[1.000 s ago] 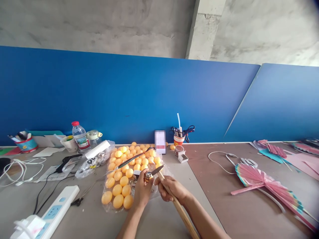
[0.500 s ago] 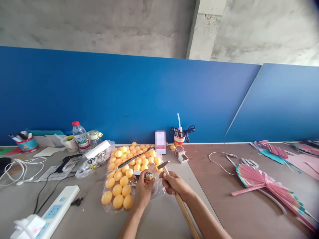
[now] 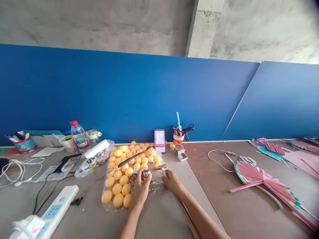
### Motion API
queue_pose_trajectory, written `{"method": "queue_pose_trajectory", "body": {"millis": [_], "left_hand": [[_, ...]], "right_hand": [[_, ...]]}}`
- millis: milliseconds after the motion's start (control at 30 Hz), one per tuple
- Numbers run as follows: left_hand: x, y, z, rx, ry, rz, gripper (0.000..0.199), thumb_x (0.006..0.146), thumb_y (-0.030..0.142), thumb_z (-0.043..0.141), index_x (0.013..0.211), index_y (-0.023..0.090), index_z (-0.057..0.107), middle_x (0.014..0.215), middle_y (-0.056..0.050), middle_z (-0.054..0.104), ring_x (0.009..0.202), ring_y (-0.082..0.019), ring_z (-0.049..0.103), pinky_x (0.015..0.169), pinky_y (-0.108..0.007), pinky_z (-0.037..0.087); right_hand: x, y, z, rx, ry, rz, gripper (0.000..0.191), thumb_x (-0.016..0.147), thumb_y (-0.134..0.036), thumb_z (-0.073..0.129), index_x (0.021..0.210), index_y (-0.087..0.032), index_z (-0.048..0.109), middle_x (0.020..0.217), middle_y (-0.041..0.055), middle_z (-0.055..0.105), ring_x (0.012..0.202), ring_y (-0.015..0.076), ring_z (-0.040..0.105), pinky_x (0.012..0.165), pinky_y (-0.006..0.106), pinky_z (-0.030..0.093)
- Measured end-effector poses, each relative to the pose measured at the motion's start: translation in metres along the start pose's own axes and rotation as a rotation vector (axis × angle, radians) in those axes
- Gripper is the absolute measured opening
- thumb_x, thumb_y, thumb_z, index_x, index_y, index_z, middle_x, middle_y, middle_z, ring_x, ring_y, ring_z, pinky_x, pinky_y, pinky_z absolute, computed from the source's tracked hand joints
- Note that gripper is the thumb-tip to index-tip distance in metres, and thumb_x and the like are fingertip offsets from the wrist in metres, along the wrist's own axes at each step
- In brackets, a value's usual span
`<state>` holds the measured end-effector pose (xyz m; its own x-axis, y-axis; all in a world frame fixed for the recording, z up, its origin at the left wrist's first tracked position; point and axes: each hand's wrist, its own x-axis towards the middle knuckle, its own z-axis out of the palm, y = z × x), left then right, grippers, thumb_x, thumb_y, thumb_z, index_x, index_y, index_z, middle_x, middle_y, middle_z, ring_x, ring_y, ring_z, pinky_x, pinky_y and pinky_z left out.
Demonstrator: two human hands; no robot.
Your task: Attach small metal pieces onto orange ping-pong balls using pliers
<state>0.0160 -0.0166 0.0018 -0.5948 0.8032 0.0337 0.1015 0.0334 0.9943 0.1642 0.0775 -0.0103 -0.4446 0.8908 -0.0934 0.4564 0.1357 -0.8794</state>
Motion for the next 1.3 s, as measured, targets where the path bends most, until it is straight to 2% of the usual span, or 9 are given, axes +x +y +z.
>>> {"method": "queue_pose_trajectory", "body": {"millis": [133, 367, 567, 667, 767, 867, 1133, 1200, 1300], "left_hand": [[0.002, 0.001, -0.003, 0.052, 0.009, 0.019, 0.050, 0.078, 0.063, 0.057, 0.104, 0.020, 0.060, 0.068, -0.002, 0.068, 0.072, -0.027, 0.070, 0.080, -0.043, 0.052], [0.002, 0.001, -0.005, 0.048, 0.020, 0.027, 0.046, 0.080, 0.059, 0.056, 0.102, 0.019, 0.062, 0.077, -0.004, 0.069, 0.071, -0.026, 0.070, 0.077, -0.042, 0.053], [0.002, 0.002, -0.004, -0.008, 0.025, 0.031, 0.049, 0.079, 0.060, 0.059, 0.102, 0.018, 0.062, 0.088, -0.007, 0.071, 0.070, -0.025, 0.069, 0.072, -0.041, 0.055], [0.002, 0.002, -0.003, 0.015, 0.013, 0.034, 0.048, 0.079, 0.060, 0.058, 0.102, 0.018, 0.062, 0.080, -0.006, 0.070, 0.071, -0.026, 0.068, 0.072, -0.041, 0.054], [0.002, 0.002, -0.003, 0.054, -0.003, 0.042, 0.045, 0.080, 0.058, 0.056, 0.102, 0.019, 0.061, 0.073, -0.004, 0.069, 0.072, -0.026, 0.068, 0.074, -0.041, 0.054], [0.000, 0.003, -0.004, 0.080, -0.016, 0.037, 0.044, 0.081, 0.057, 0.055, 0.104, 0.020, 0.060, 0.069, -0.003, 0.068, 0.072, -0.027, 0.068, 0.075, -0.042, 0.053], [0.002, -0.001, -0.003, 0.077, -0.023, 0.048, 0.044, 0.081, 0.058, 0.057, 0.103, 0.020, 0.060, 0.083, -0.006, 0.071, 0.075, -0.026, 0.068, 0.080, -0.043, 0.054], [0.003, -0.002, -0.003, 0.085, 0.003, 0.065, 0.041, 0.080, 0.056, 0.057, 0.100, 0.021, 0.061, 0.091, -0.007, 0.072, 0.080, -0.026, 0.069, 0.081, -0.042, 0.054], [0.003, 0.000, -0.004, 0.089, 0.004, 0.054, 0.039, 0.080, 0.055, 0.057, 0.099, 0.021, 0.061, 0.089, -0.007, 0.072, 0.080, -0.027, 0.070, 0.078, -0.041, 0.055]], "right_hand": [[-0.001, -0.004, 0.001, -0.140, 0.024, -0.002, 0.002, 0.079, -0.020, 0.057, 0.081, -0.020, 0.057, 0.075, 0.0031, 0.064, 0.074, 0.0197, 0.059, 0.068, 0.028, 0.038], [-0.006, -0.002, 0.008, -0.336, 0.058, 0.003, 0.027, 0.081, -0.015, 0.060, 0.108, -0.020, 0.063, 0.097, 0.0086, 0.070, 0.089, 0.0231, 0.064, 0.075, 0.030, 0.039], [-0.014, -0.009, 0.005, -0.442, 0.121, -0.268, 0.027, 0.084, -0.011, 0.056, 0.103, -0.022, 0.071, 0.109, 0.0102, 0.067, 0.100, 0.0233, 0.063, 0.086, 0.031, 0.043], [-0.017, -0.014, 0.006, -0.446, 0.000, -0.405, 0.026, 0.083, -0.009, 0.057, 0.099, -0.022, 0.074, 0.100, 0.0073, 0.069, 0.099, 0.0225, 0.062, 0.088, 0.032, 0.043], [-0.022, -0.016, 0.012, -0.569, -0.134, -0.506, 0.018, 0.082, -0.014, 0.063, 0.090, -0.024, 0.075, 0.091, 0.0052, 0.070, 0.098, 0.0245, 0.059, 0.089, 0.036, 0.040], [-0.025, -0.015, 0.017, -0.642, -0.162, -0.525, 0.013, 0.083, -0.017, 0.064, 0.086, -0.023, 0.075, 0.092, 0.0055, 0.070, 0.098, 0.0246, 0.057, 0.088, 0.037, 0.038], [-0.021, -0.011, 0.020, -0.462, -0.110, -0.570, 0.014, 0.070, -0.006, 0.058, 0.071, -0.019, 0.064, 0.080, 0.0027, 0.066, 0.085, 0.0193, 0.058, 0.088, 0.035, 0.038], [-0.018, -0.009, 0.019, -0.345, -0.046, -0.570, 0.015, 0.065, -0.004, 0.055, 0.068, -0.019, 0.058, 0.080, 0.0029, 0.064, 0.080, 0.0175, 0.058, 0.083, 0.032, 0.040], [-0.014, -0.006, 0.017, -0.184, 0.037, -0.493, 0.017, 0.061, -0.003, 0.050, 0.066, -0.020, 0.050, 0.078, 0.0032, 0.062, 0.071, 0.0151, 0.056, 0.068, 0.026, 0.040]]}}
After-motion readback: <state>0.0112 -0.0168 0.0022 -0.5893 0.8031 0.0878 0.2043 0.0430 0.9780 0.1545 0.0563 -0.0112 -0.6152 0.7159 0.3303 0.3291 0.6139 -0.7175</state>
